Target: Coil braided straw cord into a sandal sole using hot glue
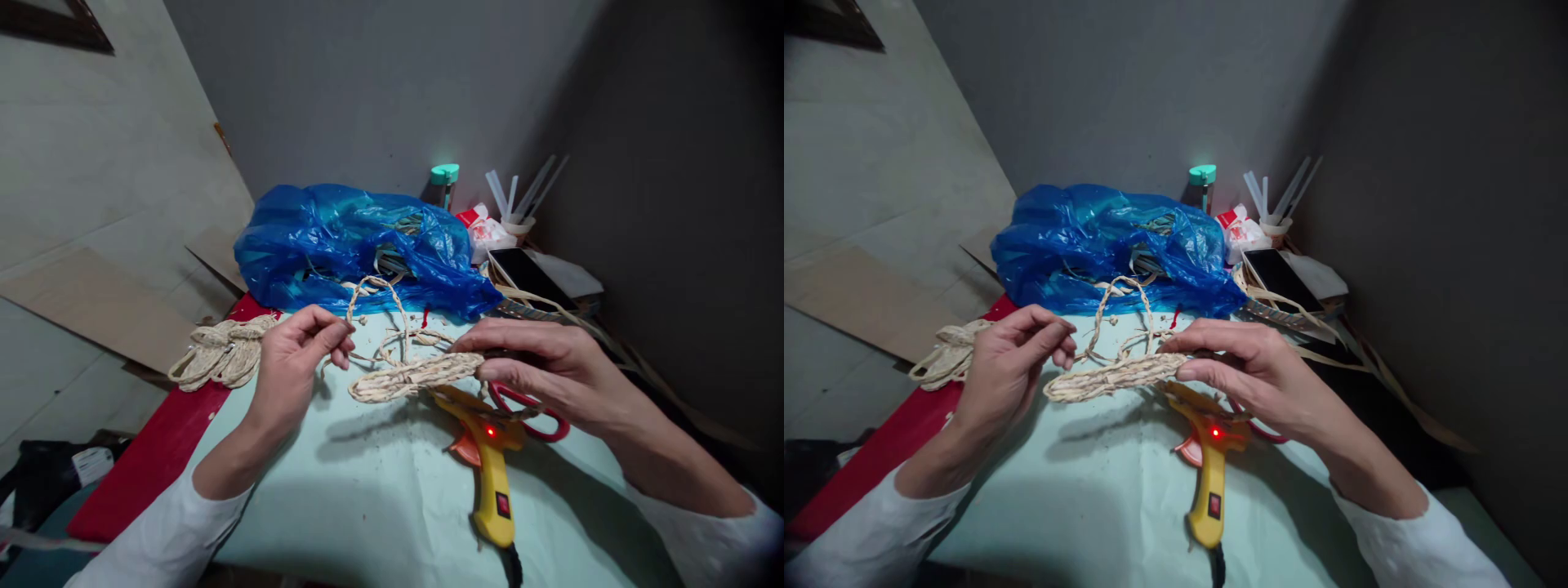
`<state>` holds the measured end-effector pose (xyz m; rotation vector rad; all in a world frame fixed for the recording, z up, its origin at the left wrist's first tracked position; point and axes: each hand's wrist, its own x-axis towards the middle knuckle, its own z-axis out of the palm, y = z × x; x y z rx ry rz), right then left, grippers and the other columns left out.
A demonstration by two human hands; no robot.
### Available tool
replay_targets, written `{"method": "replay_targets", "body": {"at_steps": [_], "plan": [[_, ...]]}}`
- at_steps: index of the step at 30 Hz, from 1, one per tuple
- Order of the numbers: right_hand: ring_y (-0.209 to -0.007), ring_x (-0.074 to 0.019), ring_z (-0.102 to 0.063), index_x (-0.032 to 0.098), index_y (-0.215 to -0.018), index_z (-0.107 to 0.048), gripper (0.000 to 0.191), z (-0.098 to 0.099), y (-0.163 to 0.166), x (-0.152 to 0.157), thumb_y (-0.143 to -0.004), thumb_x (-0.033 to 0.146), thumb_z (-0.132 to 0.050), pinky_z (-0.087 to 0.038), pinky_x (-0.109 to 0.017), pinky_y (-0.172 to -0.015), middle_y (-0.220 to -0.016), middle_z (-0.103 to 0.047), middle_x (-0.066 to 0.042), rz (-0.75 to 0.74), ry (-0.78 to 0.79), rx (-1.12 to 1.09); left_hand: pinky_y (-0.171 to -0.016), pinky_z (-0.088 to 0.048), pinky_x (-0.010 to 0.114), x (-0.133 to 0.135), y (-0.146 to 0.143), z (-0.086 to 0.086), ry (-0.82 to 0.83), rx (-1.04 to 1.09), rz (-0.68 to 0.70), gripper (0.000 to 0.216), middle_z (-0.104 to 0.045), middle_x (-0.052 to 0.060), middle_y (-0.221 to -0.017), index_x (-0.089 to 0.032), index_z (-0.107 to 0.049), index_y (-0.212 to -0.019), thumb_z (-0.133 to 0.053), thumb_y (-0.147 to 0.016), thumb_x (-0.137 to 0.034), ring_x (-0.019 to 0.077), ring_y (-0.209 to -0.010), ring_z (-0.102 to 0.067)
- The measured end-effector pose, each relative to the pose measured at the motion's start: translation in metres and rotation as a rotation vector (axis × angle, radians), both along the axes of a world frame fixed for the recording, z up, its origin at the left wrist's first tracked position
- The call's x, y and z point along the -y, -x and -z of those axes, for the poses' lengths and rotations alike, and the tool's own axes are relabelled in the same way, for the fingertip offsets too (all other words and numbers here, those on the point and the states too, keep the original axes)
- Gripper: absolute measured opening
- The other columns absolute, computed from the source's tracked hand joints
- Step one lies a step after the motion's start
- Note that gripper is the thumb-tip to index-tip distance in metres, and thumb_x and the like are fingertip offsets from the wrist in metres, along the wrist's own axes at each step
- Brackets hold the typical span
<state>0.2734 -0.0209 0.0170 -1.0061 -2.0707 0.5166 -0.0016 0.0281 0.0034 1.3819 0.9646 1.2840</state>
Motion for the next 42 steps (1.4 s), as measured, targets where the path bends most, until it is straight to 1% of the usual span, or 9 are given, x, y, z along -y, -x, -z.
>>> {"method": "replay_targets", "body": {"at_steps": [9, 12, 15, 18, 22, 27, 34, 37, 42], "plan": [[-0.098, -0.0115, -0.069, 0.017, -0.109, -0.071, 0.016, -0.006, -0.001, 0.003, -0.096, 0.02, -0.063, -0.053, -0.014, -0.084, -0.107, -0.072, -0.004, -0.096, -0.059, 0.034, -0.043, -0.024, 0.024, 0.015, -0.006, 0.004, 0.145, -0.168, 0.252, 0.05, -0.043, -0.003, -0.048, -0.018, -0.046, -0.051, -0.066, -0.087, -0.048, 0.0081, -0.044, -0.033], [-0.093, -0.0101, -0.069, 0.017, -0.106, -0.069, 0.013, -0.01, 0.002, 0.004, -0.096, 0.02, -0.063, -0.053, -0.013, -0.079, -0.104, -0.073, -0.004, -0.13, -0.068, 0.042, -0.043, -0.029, 0.022, 0.014, -0.008, 0.002, 0.296, -0.053, 0.395, 0.043, -0.052, 0.0, -0.056, -0.016, -0.057, -0.056, -0.072, -0.081, -0.048, 0.0086, -0.047, -0.041], [-0.09, -0.01, -0.068, 0.016, -0.106, -0.068, 0.012, -0.012, 0.004, 0.005, -0.097, 0.02, -0.061, -0.052, -0.014, -0.076, -0.102, -0.072, -0.004, -0.143, -0.056, 0.058, -0.051, -0.045, 0.024, 0.015, -0.01, 0.001, 0.446, 0.114, 0.553, 0.032, -0.066, 0.007, -0.074, -0.015, -0.072, -0.076, -0.072, -0.08, -0.047, 0.0136, -0.058, -0.057], [-0.091, -0.011, -0.066, 0.016, -0.11, -0.067, 0.014, -0.01, 0.005, 0.006, -0.097, 0.02, -0.062, -0.051, -0.017, -0.075, -0.102, -0.07, -0.005, -0.18, -0.052, 0.053, -0.065, -0.056, 0.034, 0.019, -0.014, 0.004, 0.589, 0.172, 0.717, 0.037, -0.072, 0.013, -0.082, -0.014, -0.074, -0.09, -0.068, -0.082, -0.049, 0.0219, -0.069, -0.068], [-0.091, -0.0106, -0.065, 0.017, -0.114, -0.067, 0.018, -0.006, 0.005, 0.003, -0.097, 0.019, -0.062, -0.05, -0.019, -0.077, -0.103, -0.069, -0.004, -0.234, -0.018, 0.002, -0.07, -0.057, 0.041, 0.023, -0.019, 0.01, 0.65, 0.148, 0.835, 0.04, -0.073, 0.018, -0.085, -0.011, -0.074, -0.089, -0.068, -0.078, -0.049, 0.0274, -0.075, -0.069], [-0.089, -0.0121, -0.065, 0.017, -0.117, -0.068, 0.021, -0.003, 0.012, 0.005, -0.097, 0.02, -0.063, -0.051, -0.021, -0.078, -0.1, -0.068, -0.005, -0.278, 0.007, 0.025, -0.074, -0.056, 0.036, 0.026, -0.021, 0.01, 0.615, 0.089, 0.778, 0.04, -0.073, 0.014, -0.085, -0.013, -0.074, -0.093, -0.071, -0.077, -0.05, 0.0241, -0.075, -0.069], [-0.085, -0.0097, -0.058, 0.019, -0.127, -0.063, 0.028, 0.003, 0.023, 0.013, -0.1, 0.021, -0.057, -0.044, -0.019, -0.075, -0.098, -0.062, -0.004, -0.262, 0.028, 0.086, -0.079, -0.052, 0.028, 0.027, -0.019, 0.001, 0.14, -0.341, 0.593, 0.017, -0.072, 0.003, -0.097, -0.022, -0.073, -0.095, -0.073, -0.08, -0.029, 0.0205, -0.092, -0.067], [-0.083, -0.0096, -0.058, 0.021, -0.132, -0.06, 0.031, 0.005, 0.024, 0.014, -0.102, 0.019, -0.055, -0.042, -0.019, -0.073, -0.098, -0.061, -0.003, -0.264, 0.023, 0.123, -0.079, -0.052, 0.03, 0.026, -0.018, -0.004, -0.074, -0.492, 0.492, 0.014, -0.073, 0.003, -0.092, -0.021, -0.074, -0.09, -0.075, -0.078, -0.026, 0.0199, -0.088, -0.067], [-0.085, -0.0136, -0.059, 0.018, -0.127, -0.059, 0.028, 0.011, 0.03, 0.019, -0.101, 0.014, -0.049, -0.042, -0.023, -0.072, -0.098, -0.063, -0.006, -0.163, -0.111, 0.282, -0.071, -0.05, 0.026, 0.027, -0.017, -0.005, -0.174, -0.519, 0.363, 0.006, -0.07, 0.0, -0.078, -0.018, -0.072, -0.084, -0.074, -0.079, -0.019, 0.0146, -0.074, -0.064]]}}
